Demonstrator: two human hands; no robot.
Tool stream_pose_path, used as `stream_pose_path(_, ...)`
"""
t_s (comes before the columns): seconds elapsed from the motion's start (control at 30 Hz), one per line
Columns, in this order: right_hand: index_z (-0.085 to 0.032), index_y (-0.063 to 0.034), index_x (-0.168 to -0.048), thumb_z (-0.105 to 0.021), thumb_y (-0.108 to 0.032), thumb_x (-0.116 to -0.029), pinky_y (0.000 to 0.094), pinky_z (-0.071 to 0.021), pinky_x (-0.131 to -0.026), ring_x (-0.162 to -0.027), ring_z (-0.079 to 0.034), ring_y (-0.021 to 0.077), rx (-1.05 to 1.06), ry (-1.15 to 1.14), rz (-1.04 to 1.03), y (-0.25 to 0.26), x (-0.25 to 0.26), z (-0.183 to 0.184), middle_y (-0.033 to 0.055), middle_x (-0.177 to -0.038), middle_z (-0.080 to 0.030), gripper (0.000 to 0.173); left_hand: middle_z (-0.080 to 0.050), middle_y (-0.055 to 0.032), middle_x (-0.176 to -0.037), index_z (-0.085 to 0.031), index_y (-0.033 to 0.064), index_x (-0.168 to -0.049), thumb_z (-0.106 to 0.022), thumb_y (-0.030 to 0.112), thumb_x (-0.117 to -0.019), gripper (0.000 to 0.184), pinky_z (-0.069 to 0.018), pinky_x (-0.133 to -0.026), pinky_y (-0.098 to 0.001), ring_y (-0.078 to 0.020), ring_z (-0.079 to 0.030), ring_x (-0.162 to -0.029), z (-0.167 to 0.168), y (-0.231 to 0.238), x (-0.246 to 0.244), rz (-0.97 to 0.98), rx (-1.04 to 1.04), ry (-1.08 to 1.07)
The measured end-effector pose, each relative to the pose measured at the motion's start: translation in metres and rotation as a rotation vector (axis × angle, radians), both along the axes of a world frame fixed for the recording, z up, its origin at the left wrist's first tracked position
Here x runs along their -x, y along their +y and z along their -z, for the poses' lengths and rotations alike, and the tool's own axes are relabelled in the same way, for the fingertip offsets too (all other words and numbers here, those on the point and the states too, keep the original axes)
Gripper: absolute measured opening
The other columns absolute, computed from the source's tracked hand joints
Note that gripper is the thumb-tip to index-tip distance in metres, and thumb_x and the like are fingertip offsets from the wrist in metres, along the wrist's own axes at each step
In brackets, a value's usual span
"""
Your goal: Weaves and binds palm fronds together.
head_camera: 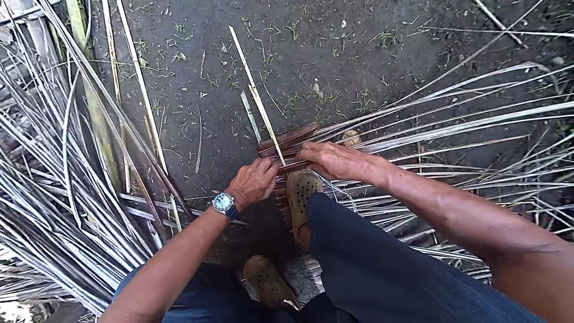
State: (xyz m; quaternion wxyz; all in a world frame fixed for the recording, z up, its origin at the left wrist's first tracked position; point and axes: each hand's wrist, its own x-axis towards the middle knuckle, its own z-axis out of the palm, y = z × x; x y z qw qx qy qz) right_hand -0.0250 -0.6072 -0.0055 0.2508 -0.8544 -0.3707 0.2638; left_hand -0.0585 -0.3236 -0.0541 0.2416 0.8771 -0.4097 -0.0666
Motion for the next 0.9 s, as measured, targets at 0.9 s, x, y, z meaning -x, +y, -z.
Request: stream_pose_path(0.9, -0.068, -0.0036, -0.095, -0.058, 0.001, -0.0899, 0.0485, -0.0566, -0.065, -0.077, -0.069, 0.0316, -0.017, -0.16, -0.04, -0.04, 0.001, 0.018, 0.0141, -0.089, -0.065, 0.012, -0.071, -0.0036, -0.08, -0.075, 0.0088, -0.087, -0.054, 0.033, -0.1059, 0.037, -0.0567, -0.073, -0.0444, -0.0174, -0.068, -0.073, -0.001, 0.017, -0.018, -0.296, 0.103, 0.447)
